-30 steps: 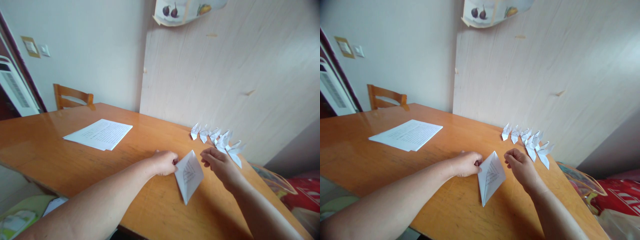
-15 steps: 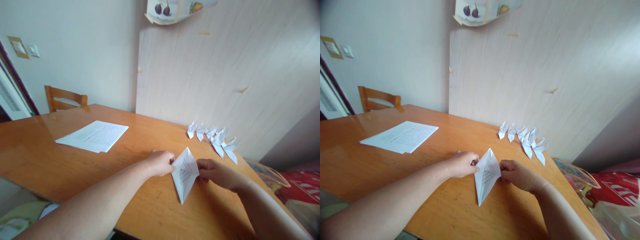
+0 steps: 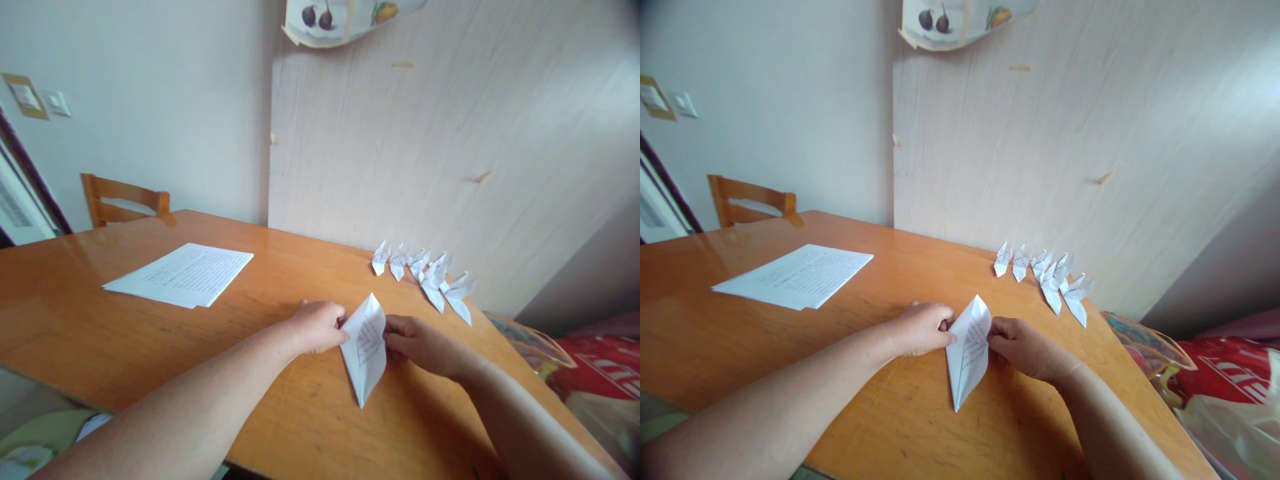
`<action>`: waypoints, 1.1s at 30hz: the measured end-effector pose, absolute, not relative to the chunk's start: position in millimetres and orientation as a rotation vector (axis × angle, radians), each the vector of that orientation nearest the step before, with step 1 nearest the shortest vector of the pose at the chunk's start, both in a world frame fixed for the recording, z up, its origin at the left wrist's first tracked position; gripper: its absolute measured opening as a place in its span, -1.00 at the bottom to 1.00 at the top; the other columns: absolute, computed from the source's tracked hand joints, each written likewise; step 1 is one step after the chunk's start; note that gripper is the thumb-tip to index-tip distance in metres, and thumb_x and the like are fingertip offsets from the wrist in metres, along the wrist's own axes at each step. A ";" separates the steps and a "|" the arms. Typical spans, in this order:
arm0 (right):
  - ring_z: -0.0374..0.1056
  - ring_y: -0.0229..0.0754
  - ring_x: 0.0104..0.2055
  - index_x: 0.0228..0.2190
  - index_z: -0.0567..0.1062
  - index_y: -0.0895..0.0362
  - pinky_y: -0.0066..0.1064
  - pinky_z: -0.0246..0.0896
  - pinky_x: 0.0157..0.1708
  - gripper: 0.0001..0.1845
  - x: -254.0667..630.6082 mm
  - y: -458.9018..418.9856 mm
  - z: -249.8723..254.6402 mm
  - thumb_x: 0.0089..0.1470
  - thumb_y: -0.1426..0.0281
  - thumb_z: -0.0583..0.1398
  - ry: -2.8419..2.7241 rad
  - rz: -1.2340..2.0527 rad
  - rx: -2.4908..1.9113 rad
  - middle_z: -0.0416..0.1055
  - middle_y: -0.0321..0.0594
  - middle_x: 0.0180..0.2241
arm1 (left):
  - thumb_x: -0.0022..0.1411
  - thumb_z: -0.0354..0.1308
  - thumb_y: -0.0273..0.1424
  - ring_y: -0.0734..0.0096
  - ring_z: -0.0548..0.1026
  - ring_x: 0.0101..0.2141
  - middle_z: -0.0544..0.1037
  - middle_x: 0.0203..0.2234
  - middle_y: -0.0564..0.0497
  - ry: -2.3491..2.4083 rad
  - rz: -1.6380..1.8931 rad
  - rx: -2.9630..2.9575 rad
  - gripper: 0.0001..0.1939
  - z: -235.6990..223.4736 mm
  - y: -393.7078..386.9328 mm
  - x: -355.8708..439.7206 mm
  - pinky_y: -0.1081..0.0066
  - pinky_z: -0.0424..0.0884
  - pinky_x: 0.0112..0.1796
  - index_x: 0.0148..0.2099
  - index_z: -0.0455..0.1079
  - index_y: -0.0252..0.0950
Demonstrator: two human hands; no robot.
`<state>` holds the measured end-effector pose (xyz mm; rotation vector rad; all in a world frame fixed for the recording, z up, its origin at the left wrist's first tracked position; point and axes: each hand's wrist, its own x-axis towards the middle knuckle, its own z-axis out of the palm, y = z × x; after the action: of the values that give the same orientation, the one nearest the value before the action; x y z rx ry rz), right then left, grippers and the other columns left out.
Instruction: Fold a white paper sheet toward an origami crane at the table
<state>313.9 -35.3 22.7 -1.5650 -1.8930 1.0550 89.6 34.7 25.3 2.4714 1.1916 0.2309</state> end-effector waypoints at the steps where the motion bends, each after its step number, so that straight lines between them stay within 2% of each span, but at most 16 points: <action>1: 0.25 -0.23 -0.46 -0.45 0.46 0.10 -0.43 0.15 -0.45 -0.91 313.7 -34.7 21.7 0.04 0.40 0.15 -1.890 1.039 -1.582 0.36 -0.33 -0.53 | 0.08 0.18 -0.28 0.25 0.52 -0.31 0.58 -0.38 0.06 1.195 0.230 2.470 -0.88 25.5 34.6 89.5 0.32 0.29 -0.23 -0.33 0.41 -0.20; 7: 0.23 -0.24 -0.45 -0.42 0.47 0.10 -0.43 0.11 -0.44 -0.87 314.3 -30.6 16.6 0.07 0.31 0.19 -1.950 0.906 -1.670 0.36 -0.34 -0.50 | 0.07 0.18 -0.30 0.27 0.51 -0.32 0.57 -0.40 0.08 1.188 0.250 2.462 -0.89 25.9 34.2 89.5 0.32 0.27 -0.24 -0.34 0.39 -0.20; 12: 0.24 -0.23 -0.43 -0.39 0.49 0.11 -0.42 0.10 -0.44 -0.87 314.7 -30.7 15.4 0.08 0.32 0.18 -1.969 0.862 -1.657 0.40 -0.32 -0.46 | 0.09 0.17 -0.31 0.28 0.50 -0.33 0.57 -0.40 0.07 1.193 0.244 2.474 -0.90 25.9 33.4 89.8 0.32 0.25 -0.25 -0.35 0.38 -0.21; 16: 0.26 -0.23 -0.47 -0.42 0.44 0.10 -0.42 0.12 -0.46 -0.82 315.3 -31.3 14.4 0.13 0.27 0.15 -1.917 0.922 -1.658 0.38 -0.32 -0.51 | 0.10 0.19 -0.30 0.27 0.50 -0.32 0.57 -0.40 0.07 1.199 0.234 2.480 -0.90 26.4 32.8 90.2 0.31 0.25 -0.23 -0.34 0.38 -0.21; 20: 0.24 -0.23 -0.49 -0.43 0.44 0.10 -0.42 0.07 -0.51 -0.81 313.7 -28.6 11.2 0.10 0.24 0.19 -1.916 0.818 -1.751 0.38 -0.33 -0.54 | 0.10 0.18 -0.30 0.27 0.49 -0.32 0.57 -0.40 0.07 1.187 0.244 2.500 -0.89 25.7 33.1 90.2 0.31 0.23 -0.24 -0.34 0.37 -0.21; 25: 0.27 -0.21 -0.46 -0.45 0.42 0.10 -0.41 0.04 -0.50 -0.83 311.2 -24.1 5.6 0.04 0.26 0.22 -1.948 0.611 -1.858 0.42 -0.28 -0.50 | 0.09 0.15 -0.34 0.27 0.49 -0.32 0.55 -0.39 0.10 1.179 0.301 2.521 -0.90 22.1 33.4 89.5 0.31 0.21 -0.25 -0.31 0.33 -0.19; 29: 0.28 -0.22 -0.48 -0.41 0.41 0.09 -0.42 0.01 -0.54 -0.87 309.4 -23.1 3.6 0.01 0.30 0.23 -1.949 0.554 -1.880 0.41 -0.29 -0.51 | 0.05 0.16 -0.39 0.27 0.48 -0.27 0.55 -0.33 0.11 1.160 0.416 2.567 -0.82 18.8 32.5 89.5 0.33 0.19 -0.24 -0.25 0.28 -0.19; 33: 0.26 -0.24 -0.51 -0.40 0.39 0.09 -0.43 -0.02 -0.56 -0.89 306.3 -23.8 3.9 0.00 0.33 0.22 -1.954 0.510 -1.880 0.39 -0.32 -0.53 | 0.04 0.17 -0.42 0.28 0.47 -0.29 0.53 -0.35 0.10 1.110 0.493 2.653 -0.83 16.4 31.3 90.4 0.34 0.17 -0.28 -0.28 0.25 -0.20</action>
<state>306.3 -23.8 3.9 -1.8796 -1.9539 0.5104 90.4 31.3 16.4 2.6534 1.1098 0.4926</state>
